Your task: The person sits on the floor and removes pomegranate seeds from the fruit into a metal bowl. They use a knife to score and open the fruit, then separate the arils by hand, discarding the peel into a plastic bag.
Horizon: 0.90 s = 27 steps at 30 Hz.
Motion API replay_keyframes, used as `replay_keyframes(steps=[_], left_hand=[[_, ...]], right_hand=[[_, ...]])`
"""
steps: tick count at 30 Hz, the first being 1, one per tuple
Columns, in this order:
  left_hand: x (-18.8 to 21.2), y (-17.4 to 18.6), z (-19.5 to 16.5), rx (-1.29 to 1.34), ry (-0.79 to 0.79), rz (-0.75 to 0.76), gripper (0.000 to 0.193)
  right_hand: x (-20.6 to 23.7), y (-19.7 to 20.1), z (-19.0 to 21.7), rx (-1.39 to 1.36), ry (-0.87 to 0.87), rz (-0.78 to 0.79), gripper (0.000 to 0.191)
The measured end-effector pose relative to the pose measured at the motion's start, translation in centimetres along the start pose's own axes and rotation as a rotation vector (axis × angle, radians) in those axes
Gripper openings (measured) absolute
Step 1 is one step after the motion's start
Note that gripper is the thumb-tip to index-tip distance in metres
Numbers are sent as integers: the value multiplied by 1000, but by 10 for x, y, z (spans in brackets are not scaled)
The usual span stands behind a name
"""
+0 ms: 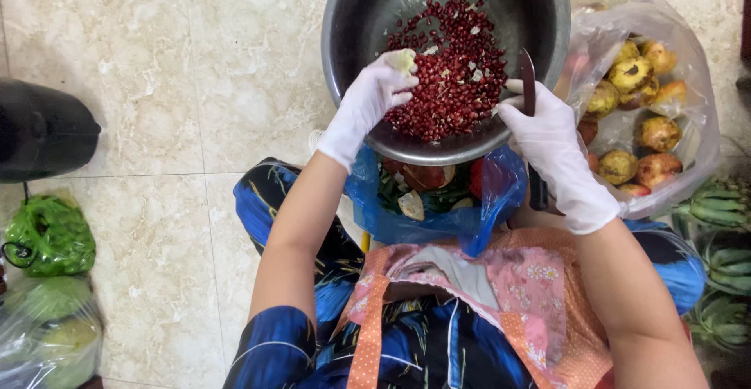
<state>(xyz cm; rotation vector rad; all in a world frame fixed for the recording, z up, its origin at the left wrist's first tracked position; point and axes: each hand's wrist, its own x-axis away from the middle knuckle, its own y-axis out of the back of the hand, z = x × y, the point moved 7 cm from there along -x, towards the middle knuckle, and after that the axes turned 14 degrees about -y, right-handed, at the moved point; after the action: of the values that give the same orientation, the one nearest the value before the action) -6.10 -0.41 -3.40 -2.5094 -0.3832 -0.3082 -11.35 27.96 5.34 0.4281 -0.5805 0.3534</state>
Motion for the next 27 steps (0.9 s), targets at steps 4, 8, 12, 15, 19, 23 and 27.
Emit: replay_keyframes(steps=[4,8,12,15,19,23,27], left_hand=[[-52,19,9,-370,-123,-183,27],[-84,0,14,-996,-321,-166,13],[-89,-21,12,-1517,-429,-91,14],[-95,-10,14,-1171,-234,-211,11],[-95,-9,23,-632,-95,-165,5],[-76,-29,38,-917,-129,143,9],[-69,-40,41,-1608,-204,339,22]], right_hand=[[11,4,7,62,-20,20,37],[13,7,6,91,8,18,36],[14,12,16,172,300,-26,34],[10,18,11,82,274,-27,33],[7,24,4,-34,79,7,34],[10,25,7,-65,63,13,34],[13,21,8,-86,36,19,33]])
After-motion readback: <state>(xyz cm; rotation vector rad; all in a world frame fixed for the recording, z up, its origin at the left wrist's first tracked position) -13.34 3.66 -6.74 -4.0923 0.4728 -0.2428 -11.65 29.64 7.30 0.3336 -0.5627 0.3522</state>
